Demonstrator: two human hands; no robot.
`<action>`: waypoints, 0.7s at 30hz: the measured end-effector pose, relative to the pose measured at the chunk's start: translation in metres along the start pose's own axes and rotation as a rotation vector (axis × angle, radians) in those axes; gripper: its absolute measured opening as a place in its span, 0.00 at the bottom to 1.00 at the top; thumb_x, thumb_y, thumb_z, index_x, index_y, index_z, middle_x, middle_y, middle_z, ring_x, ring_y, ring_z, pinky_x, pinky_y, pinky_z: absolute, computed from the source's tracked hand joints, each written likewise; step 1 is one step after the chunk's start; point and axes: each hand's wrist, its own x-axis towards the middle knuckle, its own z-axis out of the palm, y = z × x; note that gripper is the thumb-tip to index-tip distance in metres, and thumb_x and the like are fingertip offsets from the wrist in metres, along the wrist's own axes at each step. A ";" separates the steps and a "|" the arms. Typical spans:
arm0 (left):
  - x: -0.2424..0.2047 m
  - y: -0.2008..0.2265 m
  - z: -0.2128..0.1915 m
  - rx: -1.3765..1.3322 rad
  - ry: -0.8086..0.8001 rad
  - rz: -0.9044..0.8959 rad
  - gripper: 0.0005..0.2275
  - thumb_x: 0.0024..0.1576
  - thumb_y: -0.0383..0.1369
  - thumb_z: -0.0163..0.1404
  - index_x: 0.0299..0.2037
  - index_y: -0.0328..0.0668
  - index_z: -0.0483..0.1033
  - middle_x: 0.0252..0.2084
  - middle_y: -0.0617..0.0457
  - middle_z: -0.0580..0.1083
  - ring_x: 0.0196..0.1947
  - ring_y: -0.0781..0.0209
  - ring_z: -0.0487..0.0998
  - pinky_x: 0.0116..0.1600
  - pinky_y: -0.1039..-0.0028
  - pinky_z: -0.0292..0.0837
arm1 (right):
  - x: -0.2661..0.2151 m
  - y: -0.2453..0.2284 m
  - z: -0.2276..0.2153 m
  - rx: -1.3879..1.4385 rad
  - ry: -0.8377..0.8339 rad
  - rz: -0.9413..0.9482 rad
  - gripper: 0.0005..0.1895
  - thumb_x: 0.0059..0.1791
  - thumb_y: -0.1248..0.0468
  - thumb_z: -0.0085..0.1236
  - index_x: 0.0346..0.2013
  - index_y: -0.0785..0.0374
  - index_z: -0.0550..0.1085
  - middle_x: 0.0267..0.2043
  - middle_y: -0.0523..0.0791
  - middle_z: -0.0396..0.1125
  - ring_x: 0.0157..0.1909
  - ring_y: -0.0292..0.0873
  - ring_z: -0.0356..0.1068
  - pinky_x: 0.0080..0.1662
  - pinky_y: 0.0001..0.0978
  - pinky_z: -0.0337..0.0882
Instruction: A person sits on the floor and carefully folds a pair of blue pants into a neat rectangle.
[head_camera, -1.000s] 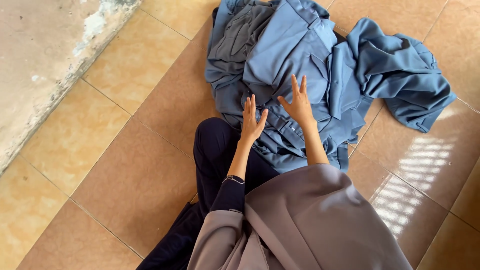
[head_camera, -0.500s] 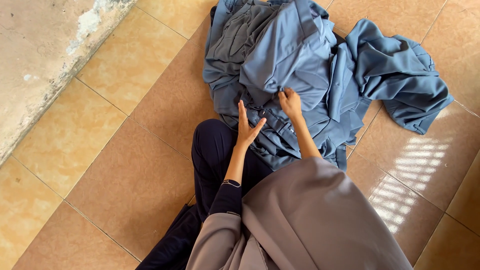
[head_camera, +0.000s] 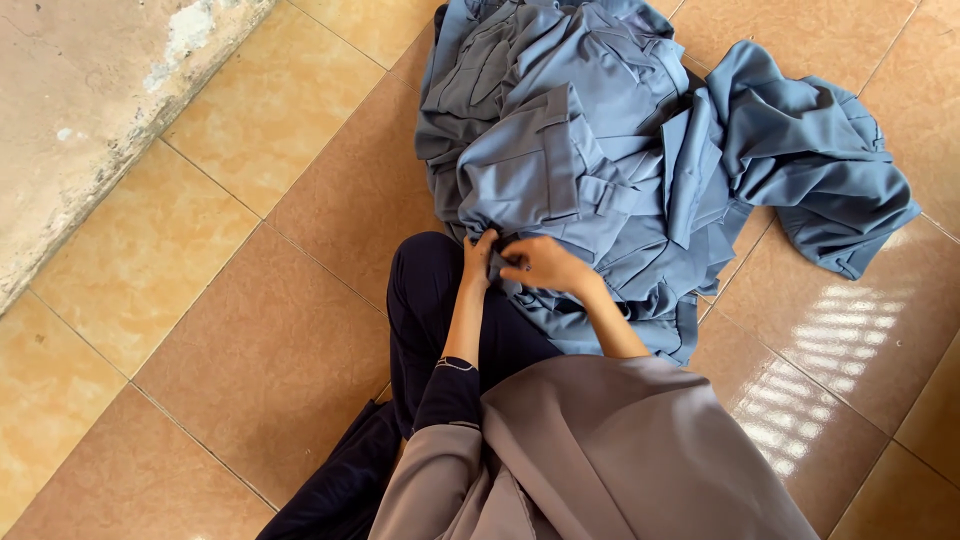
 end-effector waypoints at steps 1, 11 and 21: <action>-0.007 0.006 -0.001 0.001 0.001 -0.002 0.34 0.51 0.39 0.64 0.65 0.34 0.61 0.59 0.35 0.65 0.56 0.43 0.69 0.60 0.49 0.64 | 0.001 -0.007 -0.011 0.002 -0.001 0.001 0.14 0.46 0.56 0.63 0.40 0.61 0.79 0.34 0.52 0.77 0.39 0.54 0.78 0.42 0.49 0.75; -0.096 0.111 0.005 0.113 -0.110 0.392 0.19 0.55 0.29 0.58 0.57 0.37 0.72 0.56 0.46 0.69 0.53 0.69 0.69 0.64 0.80 0.52 | 0.033 0.131 -0.012 0.195 0.691 0.667 0.64 0.44 0.28 0.67 0.79 0.52 0.42 0.77 0.68 0.28 0.77 0.74 0.36 0.70 0.74 0.45; -0.061 0.079 -0.020 0.127 -0.300 0.950 0.09 0.49 0.18 0.59 0.36 0.43 0.81 0.30 0.59 0.74 0.30 0.70 0.70 0.43 0.77 0.67 | 0.052 0.202 0.041 0.895 0.803 0.580 0.13 0.37 0.64 0.55 0.35 0.61 0.78 0.27 0.48 0.63 0.32 0.47 0.68 0.36 0.40 0.66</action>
